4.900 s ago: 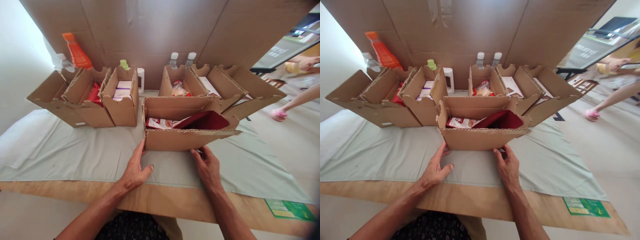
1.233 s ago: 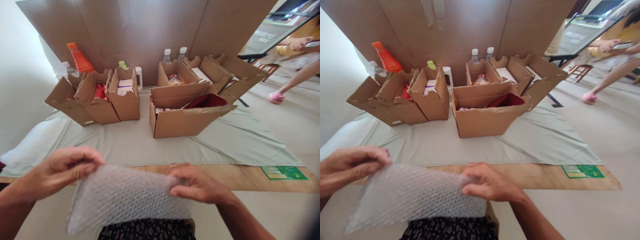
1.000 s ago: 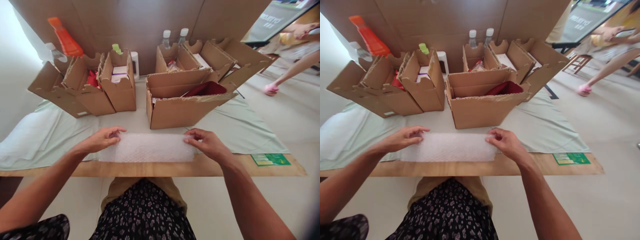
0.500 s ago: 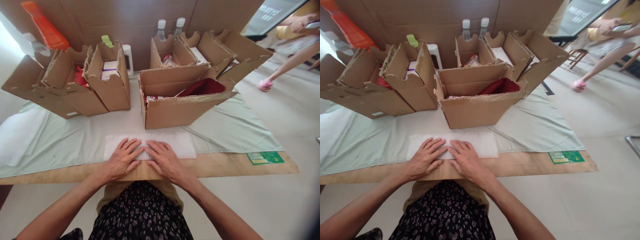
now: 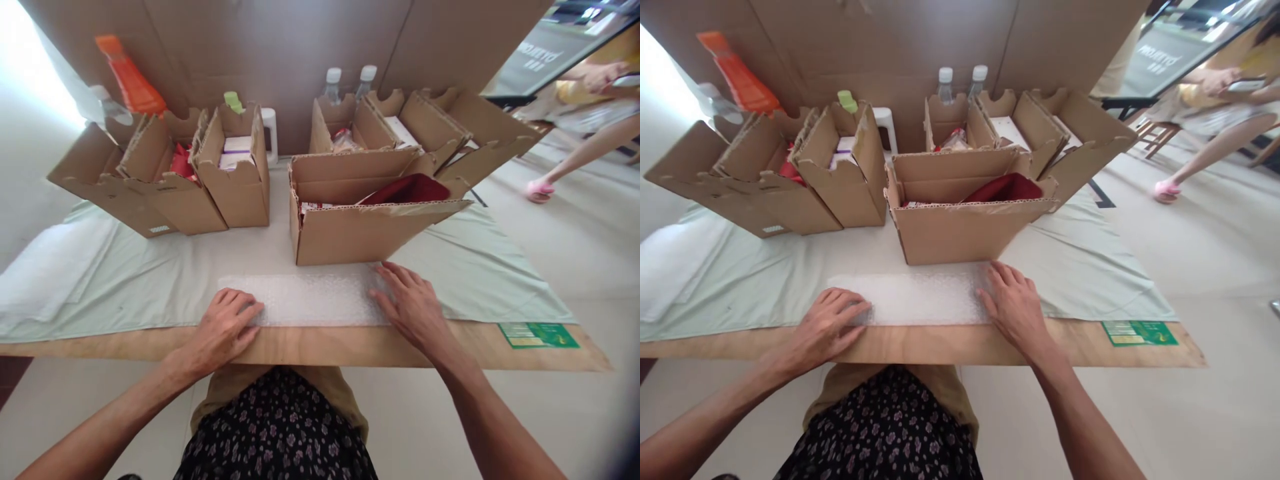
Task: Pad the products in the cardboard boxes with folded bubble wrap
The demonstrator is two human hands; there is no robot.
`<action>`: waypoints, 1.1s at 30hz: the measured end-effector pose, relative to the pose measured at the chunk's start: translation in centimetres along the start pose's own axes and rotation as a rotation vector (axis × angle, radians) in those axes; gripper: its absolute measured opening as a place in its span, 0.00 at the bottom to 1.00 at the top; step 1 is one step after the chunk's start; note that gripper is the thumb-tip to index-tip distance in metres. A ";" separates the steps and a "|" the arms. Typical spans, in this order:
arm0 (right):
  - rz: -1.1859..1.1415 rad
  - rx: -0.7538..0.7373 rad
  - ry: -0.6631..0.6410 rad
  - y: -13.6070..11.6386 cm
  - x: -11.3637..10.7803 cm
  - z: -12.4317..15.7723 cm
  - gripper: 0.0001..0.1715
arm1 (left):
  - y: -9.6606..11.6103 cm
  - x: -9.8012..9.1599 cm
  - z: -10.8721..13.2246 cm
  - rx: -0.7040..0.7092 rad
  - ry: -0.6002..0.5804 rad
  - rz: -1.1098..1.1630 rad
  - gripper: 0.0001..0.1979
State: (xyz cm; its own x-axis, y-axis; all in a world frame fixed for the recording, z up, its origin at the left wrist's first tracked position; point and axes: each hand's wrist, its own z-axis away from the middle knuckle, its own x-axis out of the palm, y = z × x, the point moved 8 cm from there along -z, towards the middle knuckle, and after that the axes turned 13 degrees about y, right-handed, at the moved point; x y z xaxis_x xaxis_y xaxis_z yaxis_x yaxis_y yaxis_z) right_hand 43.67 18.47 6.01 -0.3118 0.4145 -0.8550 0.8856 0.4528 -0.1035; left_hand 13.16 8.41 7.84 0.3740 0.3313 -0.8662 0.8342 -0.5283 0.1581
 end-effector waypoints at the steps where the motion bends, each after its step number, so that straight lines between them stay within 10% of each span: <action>1: 0.008 0.006 -0.021 -0.2 0.8 -0.6 0.22 | -0.1 -0.1 0.2 0.004 -0.003 -0.017 0.10; 7: -0.251 0.082 -0.021 -1.2 -0.8 0.7 0.19 | 0.3 -0.8 0.5 0.092 0.029 -0.044 0.12; 14: -0.899 0.676 -0.157 -6.1 -3.4 9.0 0.27 | -2.6 -5.6 -2.7 0.110 0.285 -0.169 0.12; 19: -1.158 0.731 -0.332 -13.7 0.5 12.9 0.43 | -6.5 -2.1 -3.7 -0.083 0.186 -0.152 0.20; 26: -1.170 0.557 -0.467 -16.3 0.5 11.1 0.18 | 1.4 -1.5 4.2 0.021 0.006 0.340 0.28; 33: -1.610 1.072 -0.453 -15.5 1.0 10.1 0.21 | 3.8 -2.9 6.4 -0.099 0.046 0.489 0.28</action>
State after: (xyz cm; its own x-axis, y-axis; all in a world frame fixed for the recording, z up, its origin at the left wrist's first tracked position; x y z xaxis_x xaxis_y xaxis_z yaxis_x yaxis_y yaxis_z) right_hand 33.10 3.82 1.64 -0.9505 -0.0920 0.2968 -0.2113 -0.5090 -0.8345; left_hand 12.68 0.49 7.90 0.7465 0.0985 -0.6581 0.5904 -0.5542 0.5867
